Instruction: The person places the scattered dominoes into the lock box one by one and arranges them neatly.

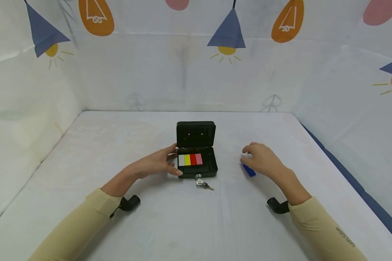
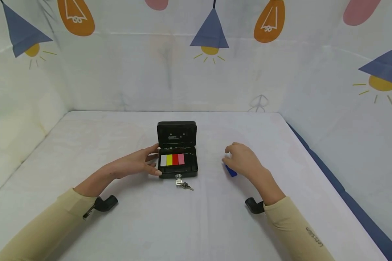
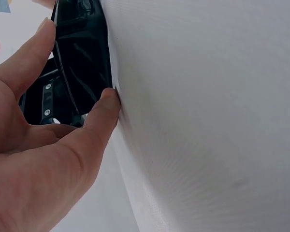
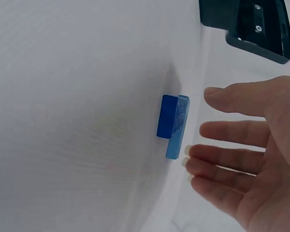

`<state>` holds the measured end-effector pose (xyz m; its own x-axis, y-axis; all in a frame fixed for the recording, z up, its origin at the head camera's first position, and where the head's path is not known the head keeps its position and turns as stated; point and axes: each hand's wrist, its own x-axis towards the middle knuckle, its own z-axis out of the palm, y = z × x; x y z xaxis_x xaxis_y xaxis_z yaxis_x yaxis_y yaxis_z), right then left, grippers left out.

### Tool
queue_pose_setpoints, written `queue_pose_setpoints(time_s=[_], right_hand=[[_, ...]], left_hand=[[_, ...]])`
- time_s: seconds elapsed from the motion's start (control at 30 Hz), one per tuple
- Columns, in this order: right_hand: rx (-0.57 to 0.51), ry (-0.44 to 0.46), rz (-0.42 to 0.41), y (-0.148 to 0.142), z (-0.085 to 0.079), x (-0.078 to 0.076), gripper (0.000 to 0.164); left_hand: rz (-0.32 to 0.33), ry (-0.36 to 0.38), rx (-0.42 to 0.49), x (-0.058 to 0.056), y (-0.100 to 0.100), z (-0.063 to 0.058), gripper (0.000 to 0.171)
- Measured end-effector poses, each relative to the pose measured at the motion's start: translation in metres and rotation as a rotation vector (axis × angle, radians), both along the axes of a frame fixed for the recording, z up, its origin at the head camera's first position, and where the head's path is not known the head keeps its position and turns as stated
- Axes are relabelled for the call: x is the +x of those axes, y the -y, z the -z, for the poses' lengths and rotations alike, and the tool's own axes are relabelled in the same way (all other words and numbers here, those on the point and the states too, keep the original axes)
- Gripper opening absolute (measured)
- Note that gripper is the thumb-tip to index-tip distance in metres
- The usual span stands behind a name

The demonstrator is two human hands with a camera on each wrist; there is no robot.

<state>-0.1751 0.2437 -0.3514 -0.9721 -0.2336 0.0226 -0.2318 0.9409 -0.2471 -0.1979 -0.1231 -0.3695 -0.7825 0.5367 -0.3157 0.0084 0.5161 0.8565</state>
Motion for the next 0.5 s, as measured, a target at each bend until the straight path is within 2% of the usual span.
queue_pose_setpoints(time_s=[0.2,0.5], right_hand=[[0.041,0.034,0.081,-0.0024,0.0024,0.0032,0.042],[0.039,0.083,0.125,-0.0029,0.0023,0.0046,0.049]], left_hand=[[0.000,-0.005,-0.004,-0.0002,0.0005,0.0001,0.117],[-0.003,-0.005,0.005,-0.0001,0.0008,0.0010,0.117]])
